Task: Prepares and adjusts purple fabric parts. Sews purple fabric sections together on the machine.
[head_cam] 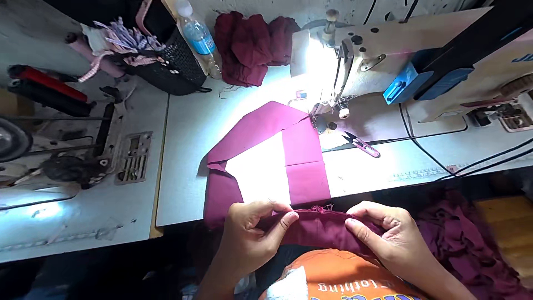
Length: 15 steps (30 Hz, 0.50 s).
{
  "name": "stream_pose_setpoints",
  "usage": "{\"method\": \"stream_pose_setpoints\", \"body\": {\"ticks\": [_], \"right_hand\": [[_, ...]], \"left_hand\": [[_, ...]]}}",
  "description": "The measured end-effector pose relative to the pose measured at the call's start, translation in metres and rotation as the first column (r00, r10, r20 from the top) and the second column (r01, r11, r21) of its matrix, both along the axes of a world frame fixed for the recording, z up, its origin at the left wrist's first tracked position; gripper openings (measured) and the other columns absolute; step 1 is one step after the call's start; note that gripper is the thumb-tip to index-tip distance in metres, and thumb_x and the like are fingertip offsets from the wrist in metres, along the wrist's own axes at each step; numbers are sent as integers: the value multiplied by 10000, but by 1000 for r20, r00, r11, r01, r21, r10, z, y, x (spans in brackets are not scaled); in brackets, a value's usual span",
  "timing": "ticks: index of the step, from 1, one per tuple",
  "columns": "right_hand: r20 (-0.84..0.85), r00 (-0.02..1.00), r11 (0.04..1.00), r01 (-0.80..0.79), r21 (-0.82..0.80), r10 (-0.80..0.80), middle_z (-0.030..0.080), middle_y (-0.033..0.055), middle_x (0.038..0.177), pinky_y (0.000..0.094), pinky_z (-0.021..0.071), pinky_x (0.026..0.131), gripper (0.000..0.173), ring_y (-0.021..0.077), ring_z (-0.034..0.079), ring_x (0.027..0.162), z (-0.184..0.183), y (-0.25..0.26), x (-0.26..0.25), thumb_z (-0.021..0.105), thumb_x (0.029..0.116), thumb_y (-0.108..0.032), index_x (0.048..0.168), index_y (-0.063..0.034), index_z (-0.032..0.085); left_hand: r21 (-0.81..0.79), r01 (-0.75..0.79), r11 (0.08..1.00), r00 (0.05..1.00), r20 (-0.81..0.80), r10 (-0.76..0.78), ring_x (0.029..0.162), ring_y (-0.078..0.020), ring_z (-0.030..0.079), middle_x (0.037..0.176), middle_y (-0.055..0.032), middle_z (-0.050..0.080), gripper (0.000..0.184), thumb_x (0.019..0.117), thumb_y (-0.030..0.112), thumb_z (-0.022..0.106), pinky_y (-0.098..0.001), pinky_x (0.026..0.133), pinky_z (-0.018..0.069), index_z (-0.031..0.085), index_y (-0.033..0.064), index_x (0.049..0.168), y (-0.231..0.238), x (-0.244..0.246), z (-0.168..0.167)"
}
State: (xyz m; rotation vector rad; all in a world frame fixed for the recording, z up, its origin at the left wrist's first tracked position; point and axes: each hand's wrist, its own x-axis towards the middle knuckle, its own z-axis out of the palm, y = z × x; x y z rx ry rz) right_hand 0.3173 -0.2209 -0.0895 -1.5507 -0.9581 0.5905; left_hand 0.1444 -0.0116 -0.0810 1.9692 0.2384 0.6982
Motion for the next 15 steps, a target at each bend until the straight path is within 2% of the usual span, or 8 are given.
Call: {"method": "stream_pose_setpoints", "body": {"ticks": [2, 4, 7, 11, 13, 15], "right_hand": [[73, 994, 996, 77, 51, -81, 746, -42, 923, 132, 584, 751, 107, -32, 686, 839, -2, 3, -2, 643, 969, -114, 984, -58, 733], [116, 980, 983, 150, 107, -163, 756, -29, 945, 146, 596, 784, 118, -14, 702, 867, -5, 6, -4, 631, 976, -89, 1000, -42, 737], [141, 967, 970, 192, 148, -213, 764, -17, 961, 153, 599, 801, 128, -9, 708, 884, -9, 9, -6, 622, 983, -72, 1018, -23, 736], [259, 945, 979, 183, 92, -201, 759, -12, 924, 120, 572, 751, 150, -39, 688, 847, -7, 11, -3, 628, 987, -118, 1011, -40, 752], [340, 925, 986, 159, 55, -169, 686, -3, 937, 114, 515, 740, 168, -32, 625, 867, -3, 13, -1, 628, 1000, -183, 1020, -97, 771], [407, 908, 995, 83, 52, -97, 664, 25, 972, 121, 507, 718, 186, -14, 616, 870, 0, 16, 1, 601, 1024, -217, 1018, -122, 760]], "left_hand": [[110, -87, 990, 996, 43, 82, 756, 57, 654, 840, 13, 745, 122, 967, 153, 704, -108, 700, 542, 737, 37, 950, -3, 6, -10], [259, -169, 951, 985, 63, 158, 797, 33, 685, 849, -15, 751, 168, 1002, 193, 664, -120, 732, 547, 722, 42, 955, -5, 11, -18], [393, -225, 891, 974, 86, 208, 776, -1, 683, 813, -27, 737, 215, 1038, 237, 616, -144, 687, 518, 716, 67, 954, -3, 17, -24], [414, -191, 890, 982, 80, 174, 750, -8, 670, 789, -28, 725, 227, 1051, 256, 599, -153, 659, 495, 715, 80, 966, 4, 19, -16], [398, -160, 903, 987, 48, 154, 760, 24, 658, 797, -10, 719, 239, 1052, 279, 598, -126, 676, 494, 704, 83, 966, 6, 18, -6], [380, -99, 920, 994, 3, 106, 761, 46, 636, 795, 1, 706, 248, 1043, 285, 606, -108, 677, 483, 697, 75, 947, 10, 16, 3]]}}
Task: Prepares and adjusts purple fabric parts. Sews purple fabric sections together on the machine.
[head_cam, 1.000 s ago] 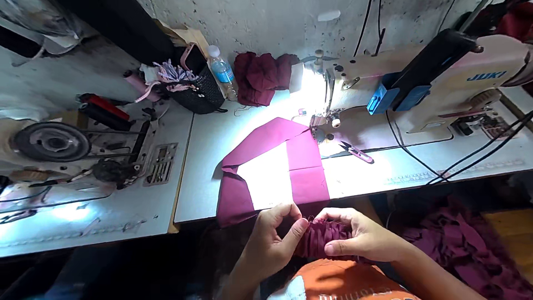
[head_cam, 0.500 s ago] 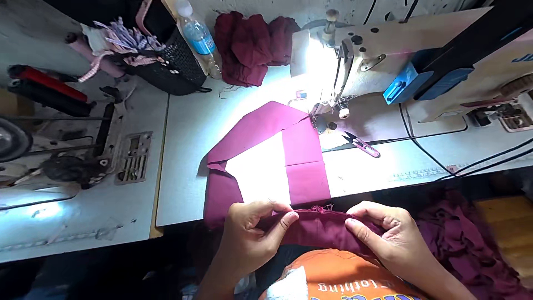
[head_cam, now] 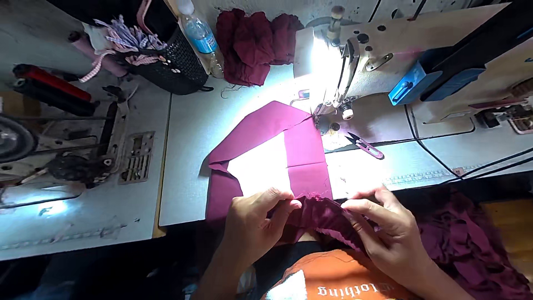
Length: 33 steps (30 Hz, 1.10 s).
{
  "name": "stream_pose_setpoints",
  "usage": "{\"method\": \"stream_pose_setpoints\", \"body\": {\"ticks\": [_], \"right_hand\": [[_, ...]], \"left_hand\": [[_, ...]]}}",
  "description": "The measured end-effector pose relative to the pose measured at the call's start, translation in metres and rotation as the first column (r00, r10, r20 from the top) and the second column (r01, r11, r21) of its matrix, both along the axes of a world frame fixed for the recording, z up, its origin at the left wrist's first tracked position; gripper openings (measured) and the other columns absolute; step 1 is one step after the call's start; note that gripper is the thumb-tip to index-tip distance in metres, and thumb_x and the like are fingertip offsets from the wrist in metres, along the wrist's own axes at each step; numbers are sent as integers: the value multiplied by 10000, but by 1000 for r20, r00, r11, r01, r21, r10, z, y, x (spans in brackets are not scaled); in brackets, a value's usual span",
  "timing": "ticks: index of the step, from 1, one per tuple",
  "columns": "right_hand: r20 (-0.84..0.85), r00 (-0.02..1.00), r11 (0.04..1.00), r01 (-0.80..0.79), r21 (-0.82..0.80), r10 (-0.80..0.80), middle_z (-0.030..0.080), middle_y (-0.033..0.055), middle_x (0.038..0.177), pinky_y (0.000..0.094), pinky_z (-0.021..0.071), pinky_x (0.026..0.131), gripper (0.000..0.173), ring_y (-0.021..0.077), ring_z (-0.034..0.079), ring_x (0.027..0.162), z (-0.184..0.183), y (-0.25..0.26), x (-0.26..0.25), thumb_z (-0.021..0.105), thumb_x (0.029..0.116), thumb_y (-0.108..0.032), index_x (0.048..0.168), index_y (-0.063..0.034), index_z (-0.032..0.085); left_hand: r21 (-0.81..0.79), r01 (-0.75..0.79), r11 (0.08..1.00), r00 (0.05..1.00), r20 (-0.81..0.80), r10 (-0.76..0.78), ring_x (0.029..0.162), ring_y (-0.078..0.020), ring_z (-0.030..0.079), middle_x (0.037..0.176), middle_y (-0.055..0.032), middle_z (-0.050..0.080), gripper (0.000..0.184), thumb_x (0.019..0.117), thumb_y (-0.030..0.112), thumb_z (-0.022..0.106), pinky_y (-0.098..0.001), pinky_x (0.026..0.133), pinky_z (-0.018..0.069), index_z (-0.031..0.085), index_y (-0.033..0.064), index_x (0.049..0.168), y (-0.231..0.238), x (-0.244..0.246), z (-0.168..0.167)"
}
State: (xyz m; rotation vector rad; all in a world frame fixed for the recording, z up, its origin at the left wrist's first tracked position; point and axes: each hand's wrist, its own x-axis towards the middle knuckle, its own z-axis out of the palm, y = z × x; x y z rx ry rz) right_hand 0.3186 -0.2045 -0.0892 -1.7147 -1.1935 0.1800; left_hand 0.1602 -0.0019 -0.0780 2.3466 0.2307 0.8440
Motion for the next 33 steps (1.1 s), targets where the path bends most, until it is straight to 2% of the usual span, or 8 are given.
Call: {"method": "stream_pose_setpoints", "body": {"ticks": [3, 7, 10, 13, 17, 19, 22, 33], "right_hand": [[43, 973, 969, -229, 90, 226, 652, 35, 801, 159, 508, 612, 202, 27, 616, 706, 5, 8, -3, 510, 1055, -160, 986, -47, 663], [-213, 832, 843, -440, 309, 512, 598, 47, 713, 145, 474, 590, 159, 18, 570, 636, 21, 29, -18, 522, 1052, -106, 991, 18, 601], [-485, 750, 867, -236, 438, 449, 638, 42, 771, 162, 517, 630, 77, 2, 581, 658, 14, 52, -31, 569, 1012, -13, 1031, 57, 594], [-587, 804, 940, 124, 317, 92, 700, 37, 887, 175, 584, 666, 76, 12, 656, 709, -18, 73, -26, 615, 958, 4, 1019, 37, 646], [-93, 922, 925, 380, 24, -376, 730, 36, 855, 260, 568, 709, 180, 90, 672, 736, -87, 75, -11, 608, 948, -125, 1010, -26, 745], [272, 877, 905, 422, -47, -395, 704, 55, 732, 330, 566, 558, 212, 179, 683, 625, -101, 69, -11, 581, 931, -136, 949, -53, 776], [565, 780, 921, 380, -87, -268, 595, 42, 582, 309, 407, 390, 215, 185, 530, 424, -101, 63, -18, 571, 898, -78, 960, -40, 773], [556, 798, 934, 343, -100, -234, 553, 35, 547, 275, 344, 405, 223, 152, 469, 409, -72, 68, -20, 537, 928, -46, 959, -16, 756]], "left_hand": [[-68, 95, 993, 992, -71, -100, 742, 70, 629, 814, 46, 704, 243, 1032, 323, 625, -102, 662, 513, 692, 105, 950, 18, -13, 22], [-27, 152, 988, 973, -171, -155, 777, 74, 666, 900, 136, 733, 144, 993, 350, 693, -115, 683, 555, 726, 218, 1038, 64, -43, 82], [204, 125, 971, 960, -272, -67, 695, 86, 617, 814, 109, 704, 220, 974, 406, 680, -124, 625, 505, 721, 190, 968, 95, -15, 102], [293, 223, 930, 943, -307, -129, 655, -19, 624, 743, 20, 685, 196, 909, 257, 643, -239, 604, 520, 701, 92, 819, 100, 67, 72], [367, 420, 830, 848, -484, -215, 709, -257, 694, 813, -79, 672, 211, 991, 254, 623, -481, 579, 549, 694, 63, 935, 108, 132, -38], [350, 485, 801, 789, -570, -229, 724, -271, 696, 884, -97, 673, 246, 1037, 261, 569, -482, 583, 556, 688, 54, 978, 105, 143, -68], [337, 519, 785, 766, -590, -254, 687, -286, 688, 837, -112, 661, 274, 1031, 256, 562, -479, 563, 555, 690, 37, 929, 102, 145, -79], [470, 435, 768, 897, -299, -325, 652, -278, 669, 761, -136, 663, 277, 1007, 168, 527, -402, 523, 509, 641, 19, 803, 105, 137, -83]]}}
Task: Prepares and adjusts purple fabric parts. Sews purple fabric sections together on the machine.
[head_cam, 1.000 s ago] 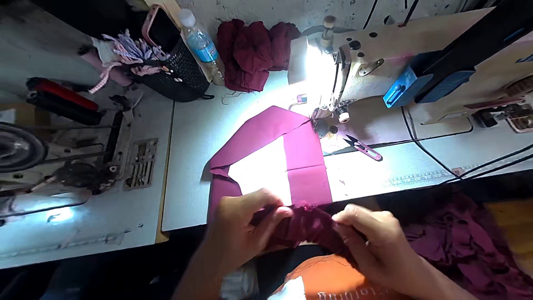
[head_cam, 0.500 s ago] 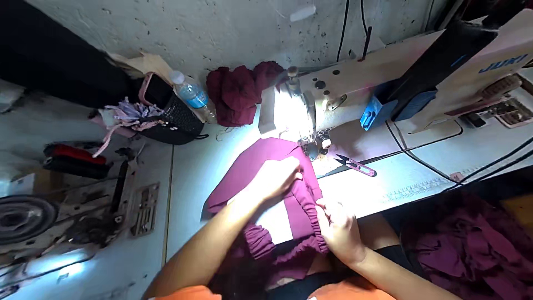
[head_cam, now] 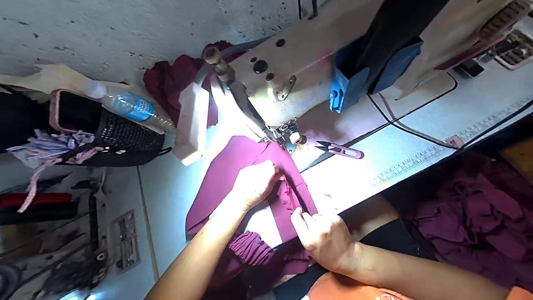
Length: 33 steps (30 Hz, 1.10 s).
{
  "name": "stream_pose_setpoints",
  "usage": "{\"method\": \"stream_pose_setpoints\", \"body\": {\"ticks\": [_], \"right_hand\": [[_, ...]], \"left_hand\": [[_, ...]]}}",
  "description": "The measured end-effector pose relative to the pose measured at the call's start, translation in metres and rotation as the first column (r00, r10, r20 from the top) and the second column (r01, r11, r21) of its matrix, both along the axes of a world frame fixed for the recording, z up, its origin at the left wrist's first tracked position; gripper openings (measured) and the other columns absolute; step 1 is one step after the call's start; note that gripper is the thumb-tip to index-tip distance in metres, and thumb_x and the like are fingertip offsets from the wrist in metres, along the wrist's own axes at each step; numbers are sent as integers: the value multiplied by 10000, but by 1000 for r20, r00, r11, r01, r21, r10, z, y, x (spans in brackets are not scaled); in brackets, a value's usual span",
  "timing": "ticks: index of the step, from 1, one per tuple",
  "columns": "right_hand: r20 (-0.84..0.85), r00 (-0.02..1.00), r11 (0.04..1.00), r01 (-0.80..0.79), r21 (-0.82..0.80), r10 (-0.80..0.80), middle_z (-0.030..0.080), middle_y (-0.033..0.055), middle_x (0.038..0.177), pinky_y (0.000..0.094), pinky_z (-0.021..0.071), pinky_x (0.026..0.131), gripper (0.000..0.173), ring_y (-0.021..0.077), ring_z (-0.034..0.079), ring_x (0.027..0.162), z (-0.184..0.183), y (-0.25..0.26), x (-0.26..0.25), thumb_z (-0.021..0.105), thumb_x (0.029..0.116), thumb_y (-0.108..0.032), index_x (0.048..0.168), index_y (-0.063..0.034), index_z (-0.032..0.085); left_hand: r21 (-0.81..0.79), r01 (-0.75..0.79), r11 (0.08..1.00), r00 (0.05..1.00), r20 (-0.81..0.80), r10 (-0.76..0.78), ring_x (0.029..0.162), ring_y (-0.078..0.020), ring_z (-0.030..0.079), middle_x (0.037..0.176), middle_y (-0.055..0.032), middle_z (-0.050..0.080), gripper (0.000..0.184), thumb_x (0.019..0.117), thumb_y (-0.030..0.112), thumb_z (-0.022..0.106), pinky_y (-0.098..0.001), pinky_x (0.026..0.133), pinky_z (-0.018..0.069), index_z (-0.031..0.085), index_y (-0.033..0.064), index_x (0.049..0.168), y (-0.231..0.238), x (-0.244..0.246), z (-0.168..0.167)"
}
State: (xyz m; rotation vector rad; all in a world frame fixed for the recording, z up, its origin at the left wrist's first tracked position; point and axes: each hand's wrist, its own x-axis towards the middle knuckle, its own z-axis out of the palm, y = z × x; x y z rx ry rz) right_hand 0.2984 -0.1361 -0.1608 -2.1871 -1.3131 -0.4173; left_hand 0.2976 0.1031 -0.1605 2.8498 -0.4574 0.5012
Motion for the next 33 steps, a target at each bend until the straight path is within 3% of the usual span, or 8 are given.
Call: {"method": "stream_pose_setpoints", "body": {"ticks": [6, 11, 25, 33], "right_hand": [[-167, 986, 994, 17, 110, 2, 532, 10, 518, 286, 361, 398, 191, 151, 476, 399, 2, 1, 6, 549, 913, -95, 938, -34, 728], [-79, 997, 999, 14, 45, -10, 531, 34, 542, 284, 368, 400, 219, 160, 476, 410, -30, -2, 0, 539, 927, -56, 951, -23, 754], [-8, 999, 999, 41, 2, -41, 511, 30, 535, 275, 349, 413, 240, 152, 467, 418, -29, 0, -4, 502, 950, -56, 931, -13, 737], [-108, 992, 997, 67, 28, -63, 495, 30, 504, 283, 358, 395, 197, 160, 475, 397, -25, 0, -1, 537, 927, -43, 919, -7, 730]], "left_hand": [[35, 2, 999, 994, -110, 2, 625, -274, 675, 721, -118, 655, 254, 994, 178, 547, -423, 508, 510, 660, 13, 837, -9, 15, 20], [98, 60, 993, 969, -244, -34, 655, -301, 686, 737, -130, 649, 296, 1012, 233, 559, -457, 526, 528, 672, 15, 847, -1, 17, 2], [95, 59, 994, 977, -209, -38, 686, -312, 700, 774, -148, 676, 294, 1015, 213, 533, -461, 552, 538, 660, 6, 850, 1, 15, -1], [124, -12, 992, 967, -252, 43, 650, -329, 692, 741, -154, 665, 302, 989, 209, 525, -487, 531, 526, 654, -2, 818, -3, 13, 2]]}}
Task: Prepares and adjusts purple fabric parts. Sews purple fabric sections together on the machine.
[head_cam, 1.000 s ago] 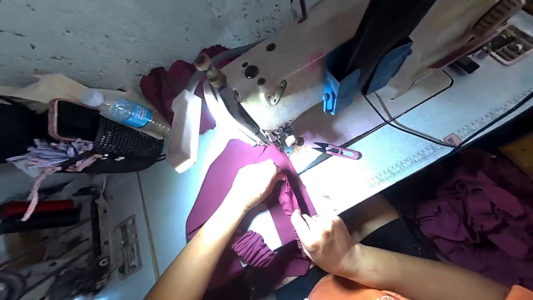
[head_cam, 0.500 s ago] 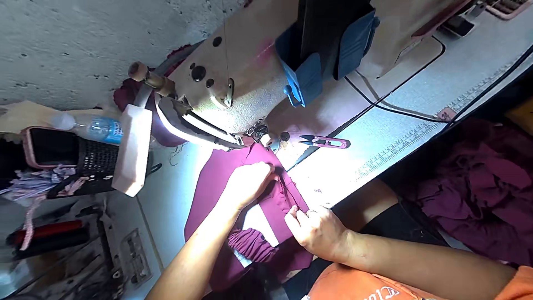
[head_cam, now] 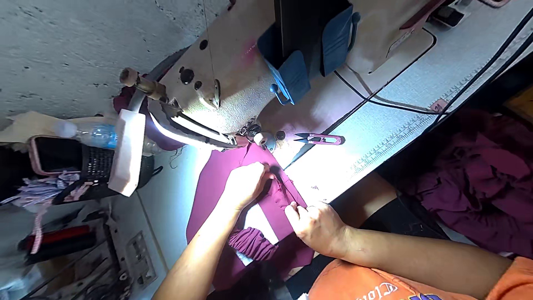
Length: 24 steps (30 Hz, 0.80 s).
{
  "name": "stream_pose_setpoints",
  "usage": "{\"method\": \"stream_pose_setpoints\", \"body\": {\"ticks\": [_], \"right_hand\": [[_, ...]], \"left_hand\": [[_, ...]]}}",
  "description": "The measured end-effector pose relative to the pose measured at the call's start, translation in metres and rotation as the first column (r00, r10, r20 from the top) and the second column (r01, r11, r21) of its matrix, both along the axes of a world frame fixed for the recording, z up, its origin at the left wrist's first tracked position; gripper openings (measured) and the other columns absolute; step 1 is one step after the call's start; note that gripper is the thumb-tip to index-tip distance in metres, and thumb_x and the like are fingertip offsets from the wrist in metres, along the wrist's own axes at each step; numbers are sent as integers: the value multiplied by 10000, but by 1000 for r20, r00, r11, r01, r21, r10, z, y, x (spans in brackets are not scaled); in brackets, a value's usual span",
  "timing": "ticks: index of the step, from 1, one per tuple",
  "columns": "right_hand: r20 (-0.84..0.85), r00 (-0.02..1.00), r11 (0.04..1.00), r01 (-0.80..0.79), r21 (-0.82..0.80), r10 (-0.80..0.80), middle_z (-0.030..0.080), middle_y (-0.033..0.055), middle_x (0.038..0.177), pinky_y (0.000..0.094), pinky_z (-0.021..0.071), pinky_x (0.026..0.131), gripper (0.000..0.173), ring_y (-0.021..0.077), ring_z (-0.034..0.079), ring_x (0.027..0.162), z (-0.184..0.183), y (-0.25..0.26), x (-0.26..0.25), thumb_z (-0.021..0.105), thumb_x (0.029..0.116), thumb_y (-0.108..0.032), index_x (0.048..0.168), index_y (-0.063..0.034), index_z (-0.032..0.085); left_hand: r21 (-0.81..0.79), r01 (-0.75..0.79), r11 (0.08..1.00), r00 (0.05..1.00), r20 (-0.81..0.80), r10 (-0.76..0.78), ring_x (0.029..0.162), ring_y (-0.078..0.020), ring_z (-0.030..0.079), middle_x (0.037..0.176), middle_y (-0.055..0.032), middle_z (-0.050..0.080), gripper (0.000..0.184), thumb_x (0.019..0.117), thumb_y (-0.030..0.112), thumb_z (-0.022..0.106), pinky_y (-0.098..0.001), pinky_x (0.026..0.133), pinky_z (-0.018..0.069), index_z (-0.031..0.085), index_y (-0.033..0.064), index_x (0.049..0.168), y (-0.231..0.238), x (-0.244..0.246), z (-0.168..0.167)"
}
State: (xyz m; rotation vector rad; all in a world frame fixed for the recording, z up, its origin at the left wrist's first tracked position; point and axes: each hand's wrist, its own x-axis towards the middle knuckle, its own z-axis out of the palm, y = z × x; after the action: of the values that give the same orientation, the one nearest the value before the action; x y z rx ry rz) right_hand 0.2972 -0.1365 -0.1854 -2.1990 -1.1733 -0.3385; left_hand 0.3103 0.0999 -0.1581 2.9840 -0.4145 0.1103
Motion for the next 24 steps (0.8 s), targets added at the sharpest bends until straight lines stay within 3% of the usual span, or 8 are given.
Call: {"method": "stream_pose_setpoints", "body": {"ticks": [5, 14, 24], "right_hand": [[-61, 998, 1000, 4, 11, -4, 474, 14, 492, 280, 361, 396, 163, 153, 474, 396, 7, 1, 6, 556, 907, -48, 919, -13, 715], [-10, 999, 999, 38, 15, -38, 476, 12, 496, 273, 351, 402, 190, 147, 460, 399, -3, 3, 1, 530, 931, -39, 909, -8, 716], [-60, 996, 997, 62, -41, -64, 511, 20, 511, 281, 377, 413, 186, 159, 494, 413, 1, 2, 1, 556, 902, -40, 963, -26, 731]], "left_hand": [[-22, 6, 1000, 997, 80, -4, 618, -309, 673, 708, -141, 645, 313, 1014, 216, 504, -459, 513, 512, 633, -2, 831, 2, 0, -4], [2, 20, 1000, 997, 69, -20, 601, -292, 655, 700, -126, 625, 328, 1022, 241, 503, -436, 483, 481, 637, 13, 828, 0, 3, -3], [36, 72, 997, 993, 91, -75, 596, -288, 645, 739, -127, 637, 290, 1034, 214, 506, -425, 470, 468, 679, 24, 900, 2, 5, -4]]}}
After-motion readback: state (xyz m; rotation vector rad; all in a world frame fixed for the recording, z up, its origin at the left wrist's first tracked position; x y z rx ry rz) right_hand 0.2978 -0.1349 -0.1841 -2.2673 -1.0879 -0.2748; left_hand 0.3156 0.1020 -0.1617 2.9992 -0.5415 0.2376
